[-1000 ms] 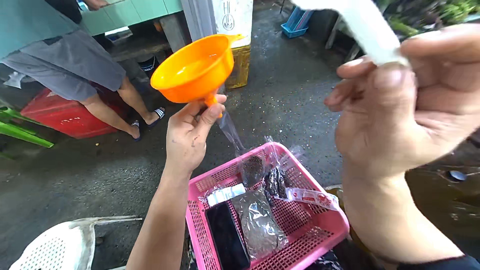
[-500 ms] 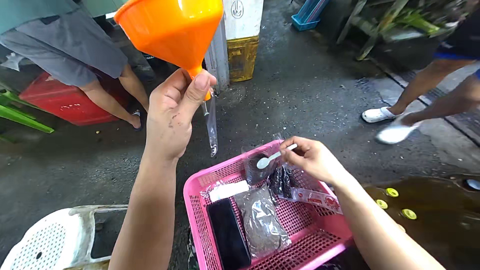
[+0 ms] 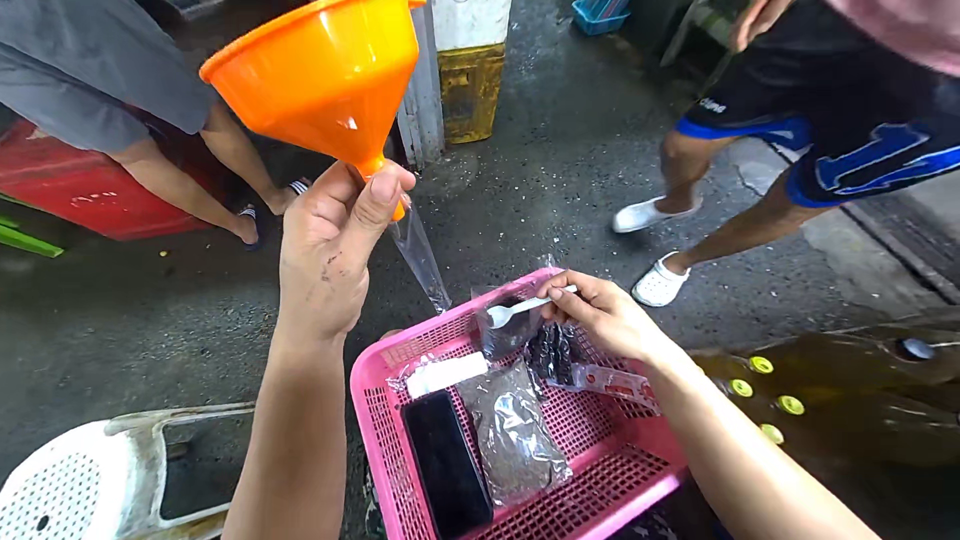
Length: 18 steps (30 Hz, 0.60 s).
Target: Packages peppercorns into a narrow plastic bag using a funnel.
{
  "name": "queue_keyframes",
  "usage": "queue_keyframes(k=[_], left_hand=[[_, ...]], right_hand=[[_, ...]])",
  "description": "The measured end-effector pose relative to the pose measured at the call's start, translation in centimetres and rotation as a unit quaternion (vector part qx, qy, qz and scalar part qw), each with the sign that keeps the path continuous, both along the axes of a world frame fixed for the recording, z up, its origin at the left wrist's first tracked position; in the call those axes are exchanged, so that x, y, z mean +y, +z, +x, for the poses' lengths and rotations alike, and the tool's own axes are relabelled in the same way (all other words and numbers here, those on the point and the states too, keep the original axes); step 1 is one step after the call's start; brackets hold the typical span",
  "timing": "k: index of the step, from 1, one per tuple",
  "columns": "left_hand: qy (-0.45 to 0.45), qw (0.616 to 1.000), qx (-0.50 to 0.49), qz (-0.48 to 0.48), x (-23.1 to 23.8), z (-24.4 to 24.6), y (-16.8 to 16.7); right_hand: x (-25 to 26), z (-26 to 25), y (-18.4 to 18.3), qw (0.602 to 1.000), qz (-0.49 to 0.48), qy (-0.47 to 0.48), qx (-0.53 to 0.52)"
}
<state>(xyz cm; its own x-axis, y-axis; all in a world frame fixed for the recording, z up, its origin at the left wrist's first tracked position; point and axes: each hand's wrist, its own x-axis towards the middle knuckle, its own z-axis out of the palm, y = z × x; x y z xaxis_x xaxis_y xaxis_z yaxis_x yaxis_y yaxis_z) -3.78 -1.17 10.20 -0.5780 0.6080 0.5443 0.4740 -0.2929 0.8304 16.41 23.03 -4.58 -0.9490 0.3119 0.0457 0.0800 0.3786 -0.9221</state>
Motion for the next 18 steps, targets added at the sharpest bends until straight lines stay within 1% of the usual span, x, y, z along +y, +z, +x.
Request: queue_keyframes(k=[4,6,9,12,15,18], left_hand=[[0.019,0.999,-0.003,-0.034,-1.6,0.6,-1.3],[0.028,0.999,-0.002,-0.04,-2.7,0.5,-2.6],[0.049,0.998,-0.013,-0.047,-4.6,0.5,-4.7],[0.081,0.994,-0.04,-0.058,-5.8,1.2,-6.9],[0.104,0.99,-0.072,-0.068,-6.3,2.3,-8.7],[0.108,0.988,-0.076,-0.075,-5.8,3.6,-9.5]], right_hand=[[0.8,0.2,-0.5,0.995,-0.094,-0.022,0.034],[1.3,0.2,-0.8,0.987,-0.145,-0.03,0.061],[1.9,0.4,-0.7,0.978,-0.188,-0.039,0.086],[2.5,0.8,0.4,0.974,-0.191,-0.048,0.11],[2.8,1.1,2.3,0.971,-0.187,-0.052,0.137],[3.1,1.4,4.9,0.967,-0.174,-0.047,0.182]])
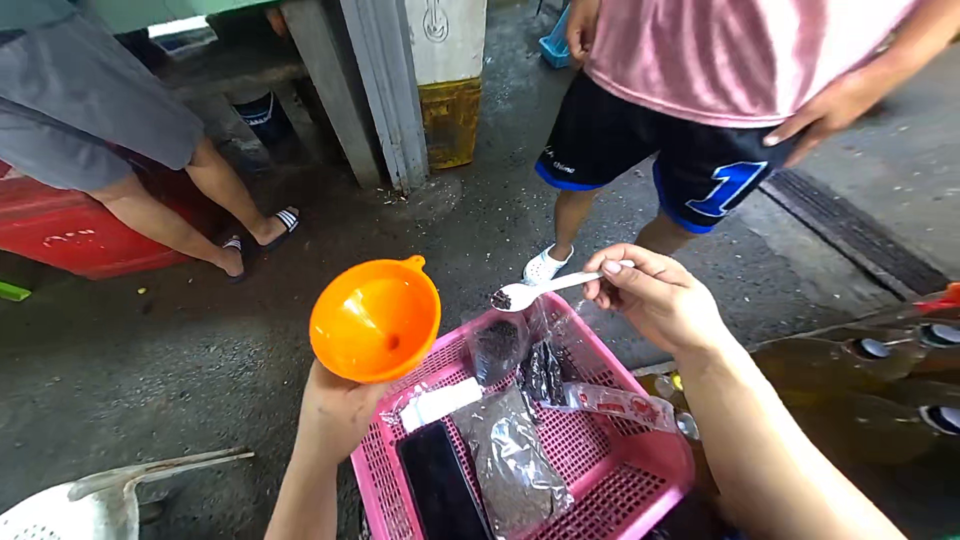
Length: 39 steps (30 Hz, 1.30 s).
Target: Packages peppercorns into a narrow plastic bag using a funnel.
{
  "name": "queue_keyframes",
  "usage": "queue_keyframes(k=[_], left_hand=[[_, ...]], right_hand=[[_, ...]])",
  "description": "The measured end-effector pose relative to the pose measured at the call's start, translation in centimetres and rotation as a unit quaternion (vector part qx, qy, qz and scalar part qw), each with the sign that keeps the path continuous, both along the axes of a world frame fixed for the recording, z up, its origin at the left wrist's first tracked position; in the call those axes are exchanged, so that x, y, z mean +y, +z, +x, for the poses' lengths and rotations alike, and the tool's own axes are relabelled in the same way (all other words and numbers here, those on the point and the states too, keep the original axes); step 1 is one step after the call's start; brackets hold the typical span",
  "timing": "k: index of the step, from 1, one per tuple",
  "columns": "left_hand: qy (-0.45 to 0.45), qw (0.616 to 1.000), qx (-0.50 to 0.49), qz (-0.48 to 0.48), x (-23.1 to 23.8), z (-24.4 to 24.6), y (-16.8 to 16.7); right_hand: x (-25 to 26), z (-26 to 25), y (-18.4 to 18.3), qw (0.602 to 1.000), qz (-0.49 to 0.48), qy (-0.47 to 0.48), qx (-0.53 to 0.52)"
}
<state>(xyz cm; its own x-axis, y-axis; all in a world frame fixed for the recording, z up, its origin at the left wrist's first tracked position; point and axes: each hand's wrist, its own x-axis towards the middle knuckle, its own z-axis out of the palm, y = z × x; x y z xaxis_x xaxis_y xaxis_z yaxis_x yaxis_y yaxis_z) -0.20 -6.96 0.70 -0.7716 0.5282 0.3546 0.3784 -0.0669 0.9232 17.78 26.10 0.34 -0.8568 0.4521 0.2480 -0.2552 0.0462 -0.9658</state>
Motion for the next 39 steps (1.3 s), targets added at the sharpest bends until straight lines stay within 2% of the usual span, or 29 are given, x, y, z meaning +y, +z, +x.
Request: queue_keyframes(k=[5,8,11,13,16,20,25,27,29,31,33,36,39], left_hand=[[-0.01,0.997,0.036,-0.071,1.7,1.7,0.5],[-0.029,0.988,0.098,-0.119,2.5,1.7,0.5],[-0.048,0.984,0.137,-0.103,3.0,1.8,0.7],[-0.051,0.985,0.141,-0.082,3.1,2.0,0.9],[-0.044,0.986,0.149,-0.064,2.9,2.3,1.4],[-0.052,0.985,0.158,-0.036,2.8,2.3,2.0],[-0.051,0.995,0.082,0.028,3.0,2.0,2.6],[-0.047,0.996,0.059,0.041,2.8,1.3,3.3],[-0.061,0.995,0.059,0.047,2.7,0.4,4.7],[-0.09,0.991,0.077,0.065,2.7,-0.1,6.8],[-0.12,0.983,0.102,0.092,2.7,-0.2,9.0],[-0.129,0.976,0.13,0.117,3.1,0.0,10.4],[-0.102,0.981,0.121,0.113,4.0,0.3,8.6]], right_hand=[[-0.5,0.0,5.8,0.993,0.044,0.026,0.103],[-2.1,-0.4,8.9,0.983,0.107,0.062,0.134],[-3.6,-0.9,9.9,0.971,0.202,0.07,0.106],[-3.9,-1.2,9.7,0.97,0.209,0.077,0.094],[-3.7,-1.4,9.1,0.978,0.16,0.079,0.104],[-3.7,-1.1,8.8,0.988,0.011,0.08,0.131],[-2.5,1.0,6.3,0.99,-0.087,0.013,0.112],[-2.2,1.6,4.1,0.997,-0.038,-0.038,0.058],[-2.4,2.0,1.6,0.994,0.085,-0.068,-0.027],[-3.2,1.8,-0.2,0.967,0.228,-0.056,-0.103],[-3.8,1.5,-1.5,0.941,0.311,-0.041,-0.13],[-3.7,2.4,-1.9,0.924,0.335,-0.119,-0.137],[-2.5,6.0,-2.1,0.906,0.315,-0.226,-0.168]])
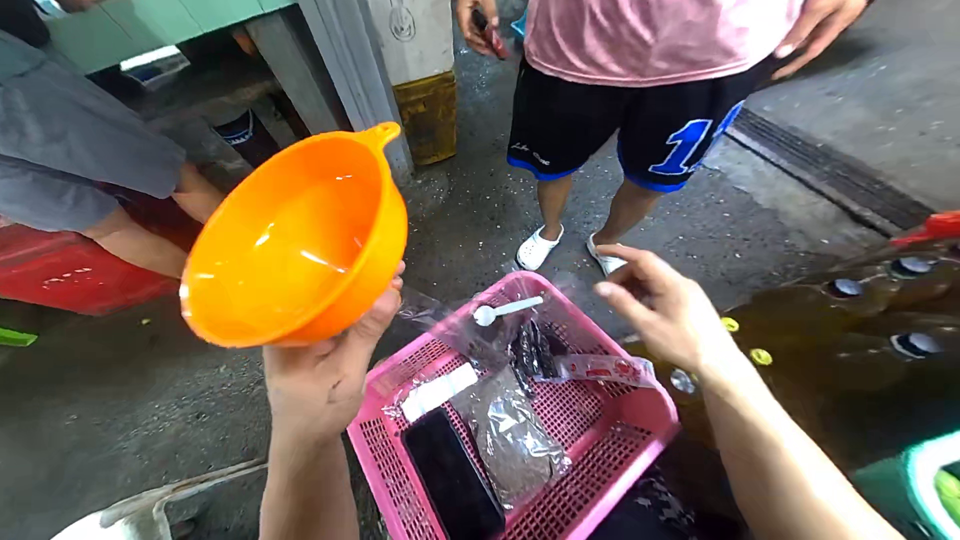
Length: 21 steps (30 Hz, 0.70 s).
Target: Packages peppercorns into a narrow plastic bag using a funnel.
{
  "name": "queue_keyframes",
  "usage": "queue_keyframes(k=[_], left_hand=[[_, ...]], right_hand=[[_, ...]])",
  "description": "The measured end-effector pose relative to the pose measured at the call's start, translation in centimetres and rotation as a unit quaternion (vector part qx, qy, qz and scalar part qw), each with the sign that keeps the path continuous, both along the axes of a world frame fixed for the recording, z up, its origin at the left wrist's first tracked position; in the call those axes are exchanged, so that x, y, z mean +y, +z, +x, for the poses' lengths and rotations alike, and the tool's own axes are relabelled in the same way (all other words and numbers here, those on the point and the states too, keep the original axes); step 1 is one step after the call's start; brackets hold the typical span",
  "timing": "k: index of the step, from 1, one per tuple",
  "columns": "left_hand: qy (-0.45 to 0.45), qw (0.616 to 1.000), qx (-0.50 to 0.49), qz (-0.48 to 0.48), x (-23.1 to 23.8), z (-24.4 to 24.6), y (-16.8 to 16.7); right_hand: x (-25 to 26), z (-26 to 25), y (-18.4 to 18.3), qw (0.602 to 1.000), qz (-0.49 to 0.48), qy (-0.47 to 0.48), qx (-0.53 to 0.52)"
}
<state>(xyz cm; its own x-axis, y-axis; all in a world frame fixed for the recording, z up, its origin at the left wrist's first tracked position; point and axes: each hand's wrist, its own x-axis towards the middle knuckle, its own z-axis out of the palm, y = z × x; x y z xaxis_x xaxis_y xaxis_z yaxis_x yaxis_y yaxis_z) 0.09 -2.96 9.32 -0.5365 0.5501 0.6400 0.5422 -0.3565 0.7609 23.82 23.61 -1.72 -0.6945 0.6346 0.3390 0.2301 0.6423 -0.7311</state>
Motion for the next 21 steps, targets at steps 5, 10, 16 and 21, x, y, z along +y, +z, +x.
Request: queue_keyframes(k=[5,10,16,21], left_hand=[[-0.006,0.998,-0.045,-0.036,1.1,0.0,-4.1],[-0.034,0.992,-0.094,-0.076,2.3,-1.3,-8.7],[0.039,0.985,-0.047,-0.159,1.4,-1.7,-11.5],[0.026,0.982,-0.03,-0.184,0.9,-2.0,-12.3]], right_hand=[[1.4,6.2,-3.3,0.981,-0.091,-0.16,-0.068],[2.3,7.2,-11.2,0.904,-0.335,-0.255,-0.08],[-9.4,11.3,-16.0,0.936,-0.275,-0.178,-0.131],[-14.1,13.0,-14.7,0.951,-0.192,-0.046,-0.237]])
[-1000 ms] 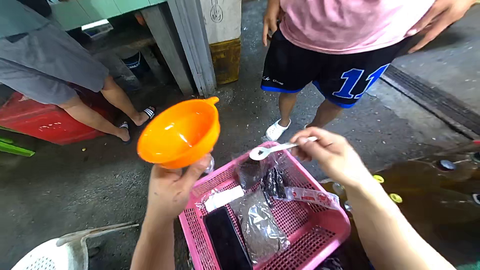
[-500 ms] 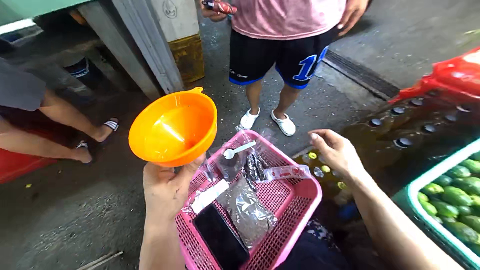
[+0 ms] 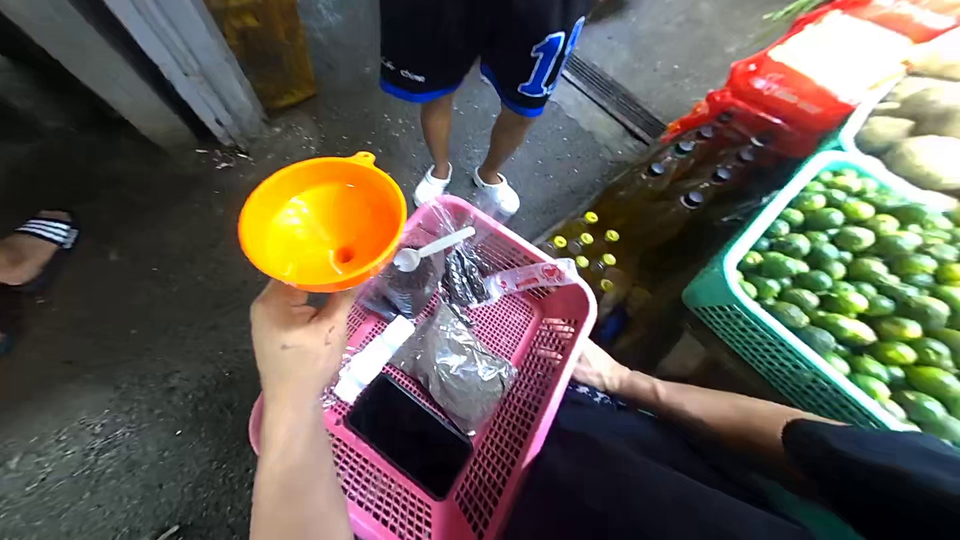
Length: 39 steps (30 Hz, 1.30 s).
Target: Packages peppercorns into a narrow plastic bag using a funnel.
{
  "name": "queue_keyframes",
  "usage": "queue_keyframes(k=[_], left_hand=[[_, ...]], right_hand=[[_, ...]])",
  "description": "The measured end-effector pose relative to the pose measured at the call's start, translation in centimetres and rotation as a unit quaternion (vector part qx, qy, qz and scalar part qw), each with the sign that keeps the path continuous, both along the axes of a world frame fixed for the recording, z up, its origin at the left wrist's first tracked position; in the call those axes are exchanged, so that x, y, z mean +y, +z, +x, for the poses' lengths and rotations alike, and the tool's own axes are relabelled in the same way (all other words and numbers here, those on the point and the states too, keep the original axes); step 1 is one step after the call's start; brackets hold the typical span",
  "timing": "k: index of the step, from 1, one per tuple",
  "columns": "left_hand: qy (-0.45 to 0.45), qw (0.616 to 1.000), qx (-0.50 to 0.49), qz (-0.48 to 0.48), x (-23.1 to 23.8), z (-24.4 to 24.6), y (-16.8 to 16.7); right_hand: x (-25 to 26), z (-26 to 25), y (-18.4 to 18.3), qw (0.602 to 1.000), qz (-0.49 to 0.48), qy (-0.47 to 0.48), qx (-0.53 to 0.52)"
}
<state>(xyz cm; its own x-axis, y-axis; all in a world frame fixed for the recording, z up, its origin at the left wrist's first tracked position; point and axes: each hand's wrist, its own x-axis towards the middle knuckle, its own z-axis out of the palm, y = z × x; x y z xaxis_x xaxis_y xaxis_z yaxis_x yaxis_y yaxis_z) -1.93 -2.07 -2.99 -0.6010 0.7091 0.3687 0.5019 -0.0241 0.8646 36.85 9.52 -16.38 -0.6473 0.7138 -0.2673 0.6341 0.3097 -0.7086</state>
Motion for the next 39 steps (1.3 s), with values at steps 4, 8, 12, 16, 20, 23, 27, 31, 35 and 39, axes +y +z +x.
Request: queue_keyframes(k=[4,8,12,16,20,23,27,31,35,39], left_hand=[[-0.044,0.999,-0.009,0.013,0.4,0.1,-0.6],[-0.043,0.999,0.003,0.014,0.7,0.5,-0.3],[-0.021,0.999,0.027,0.009,0.0,0.3,-1.0],[-0.021,1.0,0.003,0.017,-0.2,0.0,-1.1],[-0.029,0.999,-0.005,0.014,0.0,0.1,-1.5],[-0.036,0.999,0.013,-0.022,-0.1,-0.4,-2.3],[-0.006,0.995,0.073,-0.067,0.1,-1.9,-3.5],[-0.001,0.989,0.074,-0.126,0.1,-4.1,-4.1],[-0.047,0.982,0.023,-0.18,-0.6,-4.2,-4.0],[-0.055,0.981,0.026,-0.183,-0.1,-3.1,-3.0]], right_hand=[[0.0,-1.2,1.4,0.997,0.0,-0.071,0.0],[0.2,-1.6,1.5,0.992,0.028,-0.116,0.031],[1.3,-0.8,1.5,0.995,0.008,-0.099,0.027],[2.8,1.0,0.7,0.981,-0.174,-0.058,-0.06],[-0.3,0.5,1.9,0.996,-0.055,-0.01,-0.07],[0.2,-2.3,1.4,0.998,0.046,0.047,-0.018],[1.6,-4.0,1.7,0.973,0.028,0.207,-0.099],[0.8,-3.4,2.9,0.955,0.021,0.254,-0.153],[-0.7,-6.5,4.5,0.953,0.01,0.249,-0.174],[-0.5,-5.8,2.9,0.958,0.049,0.234,-0.159]])
